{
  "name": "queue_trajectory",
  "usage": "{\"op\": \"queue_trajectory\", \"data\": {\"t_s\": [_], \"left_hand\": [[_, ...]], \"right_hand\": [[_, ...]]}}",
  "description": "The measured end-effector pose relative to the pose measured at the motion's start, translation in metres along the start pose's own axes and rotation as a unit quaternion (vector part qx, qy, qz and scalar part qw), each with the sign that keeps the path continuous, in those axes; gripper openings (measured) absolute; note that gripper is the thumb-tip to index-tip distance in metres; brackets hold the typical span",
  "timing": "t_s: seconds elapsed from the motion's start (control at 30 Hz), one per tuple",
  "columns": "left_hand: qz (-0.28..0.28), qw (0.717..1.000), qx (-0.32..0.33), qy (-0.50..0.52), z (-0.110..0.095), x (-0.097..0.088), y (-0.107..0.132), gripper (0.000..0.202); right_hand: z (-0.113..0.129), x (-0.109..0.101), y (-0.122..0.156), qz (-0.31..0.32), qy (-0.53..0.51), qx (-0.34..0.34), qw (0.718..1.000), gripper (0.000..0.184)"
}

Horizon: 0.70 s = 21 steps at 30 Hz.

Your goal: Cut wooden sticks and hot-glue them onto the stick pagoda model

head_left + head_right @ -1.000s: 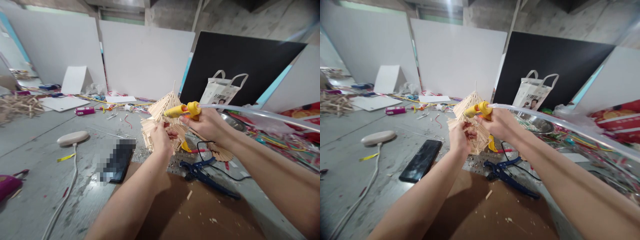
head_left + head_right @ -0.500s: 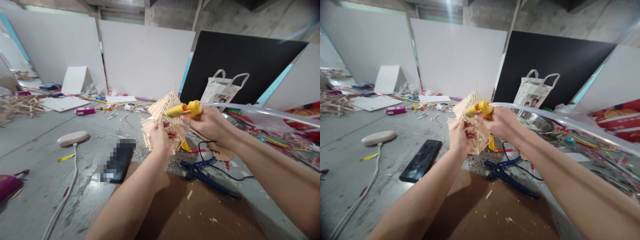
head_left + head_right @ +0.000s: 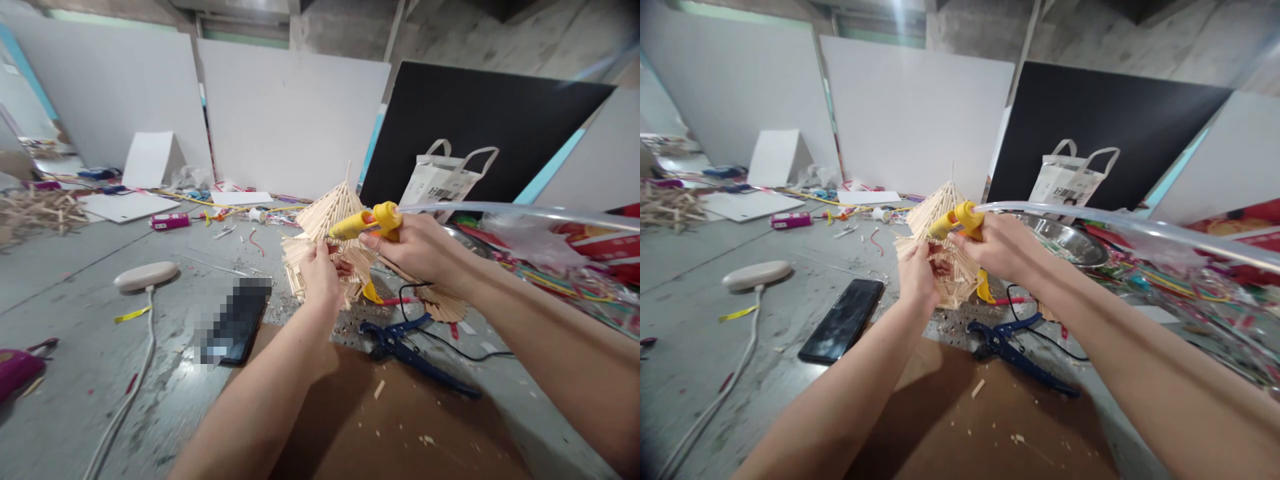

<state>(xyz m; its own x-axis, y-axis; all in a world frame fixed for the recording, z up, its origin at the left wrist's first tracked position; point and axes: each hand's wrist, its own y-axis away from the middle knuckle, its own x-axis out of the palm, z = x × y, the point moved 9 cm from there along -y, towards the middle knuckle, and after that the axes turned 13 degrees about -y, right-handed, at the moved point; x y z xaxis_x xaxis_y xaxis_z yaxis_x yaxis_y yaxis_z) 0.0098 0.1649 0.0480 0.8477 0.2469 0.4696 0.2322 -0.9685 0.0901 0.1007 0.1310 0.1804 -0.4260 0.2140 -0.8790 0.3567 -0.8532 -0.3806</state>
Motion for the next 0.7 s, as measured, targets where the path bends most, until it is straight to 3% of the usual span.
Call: {"op": "queue_trajectory", "data": {"t_s": [0.7], "left_hand": [[0.001, 1.000, -0.004, 0.004, 0.0005, 0.0011, 0.0012, 0.019]], "right_hand": [[-0.0052, 0.0007, -0.0018, -0.008, 0.008, 0.004, 1.000, 0.034]]}}
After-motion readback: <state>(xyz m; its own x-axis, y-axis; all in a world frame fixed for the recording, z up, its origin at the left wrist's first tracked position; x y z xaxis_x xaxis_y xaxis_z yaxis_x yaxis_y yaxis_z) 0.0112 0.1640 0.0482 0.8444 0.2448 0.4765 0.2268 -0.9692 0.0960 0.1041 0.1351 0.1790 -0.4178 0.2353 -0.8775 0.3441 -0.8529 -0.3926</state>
